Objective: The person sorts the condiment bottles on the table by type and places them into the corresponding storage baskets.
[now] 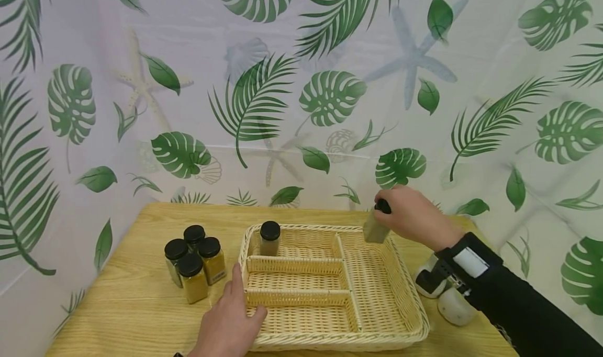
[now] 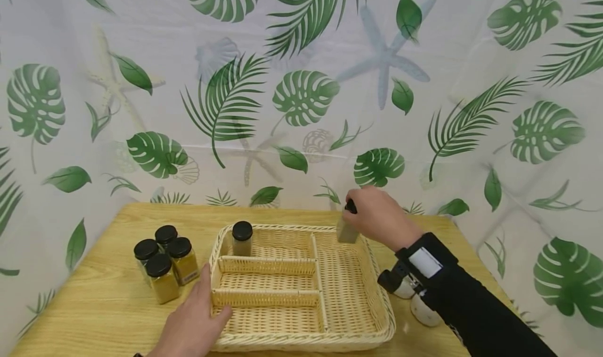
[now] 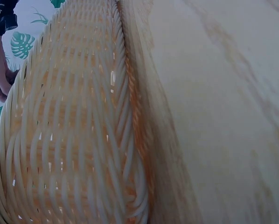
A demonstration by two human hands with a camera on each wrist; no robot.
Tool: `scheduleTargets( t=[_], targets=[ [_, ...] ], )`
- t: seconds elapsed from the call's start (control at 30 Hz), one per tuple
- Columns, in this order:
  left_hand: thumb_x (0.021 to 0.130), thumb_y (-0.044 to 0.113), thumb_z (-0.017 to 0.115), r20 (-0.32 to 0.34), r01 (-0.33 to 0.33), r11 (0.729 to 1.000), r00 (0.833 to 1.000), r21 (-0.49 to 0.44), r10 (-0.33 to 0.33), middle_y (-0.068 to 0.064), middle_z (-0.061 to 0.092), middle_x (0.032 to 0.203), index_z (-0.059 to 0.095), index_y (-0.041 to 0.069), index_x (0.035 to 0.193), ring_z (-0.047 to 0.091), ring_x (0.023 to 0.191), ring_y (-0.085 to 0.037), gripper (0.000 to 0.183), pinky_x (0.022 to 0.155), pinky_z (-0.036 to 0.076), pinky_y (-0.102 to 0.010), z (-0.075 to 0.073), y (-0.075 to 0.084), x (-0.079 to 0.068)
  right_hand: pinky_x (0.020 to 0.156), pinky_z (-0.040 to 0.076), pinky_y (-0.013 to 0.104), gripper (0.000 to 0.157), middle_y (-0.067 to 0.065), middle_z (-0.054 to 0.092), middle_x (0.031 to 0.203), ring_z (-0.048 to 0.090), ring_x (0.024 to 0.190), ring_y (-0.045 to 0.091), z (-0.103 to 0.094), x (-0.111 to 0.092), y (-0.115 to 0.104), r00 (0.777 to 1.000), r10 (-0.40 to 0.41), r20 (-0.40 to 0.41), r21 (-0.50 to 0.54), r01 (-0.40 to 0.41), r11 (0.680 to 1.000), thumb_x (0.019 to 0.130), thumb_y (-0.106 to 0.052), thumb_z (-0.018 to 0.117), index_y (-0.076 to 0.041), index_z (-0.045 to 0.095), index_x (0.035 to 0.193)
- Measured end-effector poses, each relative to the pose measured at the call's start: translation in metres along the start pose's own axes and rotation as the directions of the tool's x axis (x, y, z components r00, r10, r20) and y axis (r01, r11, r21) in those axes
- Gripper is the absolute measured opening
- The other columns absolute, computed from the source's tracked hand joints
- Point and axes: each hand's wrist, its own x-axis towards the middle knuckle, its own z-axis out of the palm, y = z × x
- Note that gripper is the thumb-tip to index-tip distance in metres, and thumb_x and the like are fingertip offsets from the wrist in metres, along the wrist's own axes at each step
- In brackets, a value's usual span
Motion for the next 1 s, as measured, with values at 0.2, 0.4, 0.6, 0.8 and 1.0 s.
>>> scheduleTargets(
  t=[0.2,0.4,0.6,0.8,1.0],
  targets=[
    [0.089,0.044,0.064,-0.01,-0.011,1.0,1.0,-0.005,0.011,-0.024,0.053,0.141,0.01,0.001,0.161,0.067,0.103,-0.037,0.099,0.073,0.054,-0.054,-0.001,-0.001,0.0,0.061,0.045,0.031,0.019,0.008,0.065,0.088,0.055,0.073,0.018,0.006,0.011,-0.023,0.998,-0.061,-0.008,0.022,0.061,0.998,0.096,-0.019,0.064,-0.003,0.071,0.105],
    [0.089,0.043,0.065,0.014,0.005,1.0,1.0,-0.023,-0.005,-0.025,0.052,0.141,0.008,0.002,0.161,0.068,0.1,-0.035,0.101,0.068,0.053,-0.051,-0.001,-0.001,0.0,0.066,0.052,0.033,0.025,0.011,0.066,0.094,0.06,0.079,0.019,0.018,0.021,-0.042,0.995,-0.095,-0.031,0.02,0.095,0.995,0.096,-0.021,0.065,-0.002,0.071,0.11],
    [0.09,0.043,0.065,0.02,0.009,1.0,1.0,-0.025,-0.009,-0.024,0.052,0.141,0.007,0.003,0.161,0.068,0.097,-0.034,0.101,0.066,0.053,-0.05,-0.001,-0.001,0.001,0.069,0.053,0.033,0.021,0.007,0.066,0.093,0.061,0.08,0.018,0.031,0.03,-0.06,0.989,-0.148,-0.028,0.039,0.149,0.988,0.097,-0.023,0.066,-0.005,0.072,0.107],
    [0.089,0.044,0.065,-0.002,-0.008,1.0,1.0,-0.01,0.008,-0.024,0.052,0.141,0.009,0.001,0.161,0.067,0.101,-0.036,0.101,0.07,0.054,-0.052,0.0,-0.002,0.0,0.066,0.048,0.03,0.018,0.004,0.062,0.087,0.056,0.074,0.015,0.045,0.04,-0.075,0.985,-0.17,0.011,0.055,0.169,0.984,0.098,-0.024,0.066,-0.007,0.071,0.102],
    [0.089,0.045,0.066,0.008,0.005,1.0,1.0,-0.011,-0.005,-0.024,0.052,0.14,0.009,0.002,0.161,0.068,0.099,-0.035,0.101,0.068,0.053,-0.052,0.0,-0.001,0.001,0.064,0.047,0.029,0.018,0.002,0.062,0.085,0.056,0.073,0.013,0.063,0.048,-0.086,0.976,-0.215,0.019,0.032,0.215,0.976,0.096,-0.026,0.069,-0.009,0.07,0.098]
  ],
)
